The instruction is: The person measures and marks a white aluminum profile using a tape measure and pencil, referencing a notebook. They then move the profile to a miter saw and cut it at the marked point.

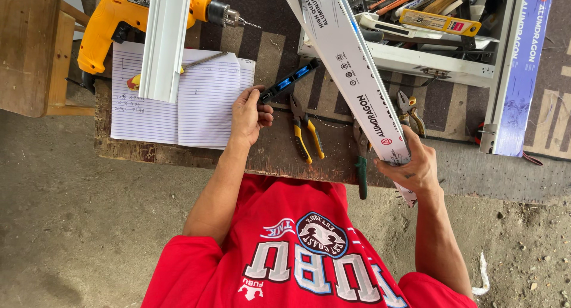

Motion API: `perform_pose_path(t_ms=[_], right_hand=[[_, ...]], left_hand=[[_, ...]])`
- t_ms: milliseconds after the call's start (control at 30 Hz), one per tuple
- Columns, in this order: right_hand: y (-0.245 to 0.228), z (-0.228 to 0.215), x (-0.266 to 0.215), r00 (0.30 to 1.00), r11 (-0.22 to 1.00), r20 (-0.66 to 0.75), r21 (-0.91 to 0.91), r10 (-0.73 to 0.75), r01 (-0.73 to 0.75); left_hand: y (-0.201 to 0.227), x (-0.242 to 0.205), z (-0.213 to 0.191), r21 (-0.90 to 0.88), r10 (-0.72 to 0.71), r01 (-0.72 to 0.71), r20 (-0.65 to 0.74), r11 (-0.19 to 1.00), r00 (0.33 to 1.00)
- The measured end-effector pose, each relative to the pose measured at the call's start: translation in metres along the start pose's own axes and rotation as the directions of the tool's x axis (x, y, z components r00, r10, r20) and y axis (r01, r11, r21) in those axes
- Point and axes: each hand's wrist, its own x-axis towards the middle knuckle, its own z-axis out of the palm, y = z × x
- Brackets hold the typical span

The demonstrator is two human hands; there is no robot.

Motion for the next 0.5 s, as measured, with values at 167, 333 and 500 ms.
perform_pose_path(t_ms=[167,333,500], right_hand=[[-0.004,-0.002,-0.001,1.000,1.000,0.009,0.004,0.012,-0.012],[-0.001,-0.005,-0.005,0.997,0.998,0.063,-0.042,0.051,-0.048],[0.001,-0.009,-0.008,0.997,0.997,0.062,-0.074,0.037,-0.032]], left_hand=[[0.003,0.001,0.002,0.037,0.024,-0.024,-0.009,0.999,1.000],[0.002,-0.017,0.002,0.214,0.172,-0.161,-0.034,0.964,0.985],[0.036,-0.052,0.009,0.394,0.737,-0.712,0.115,0.582,0.666]])
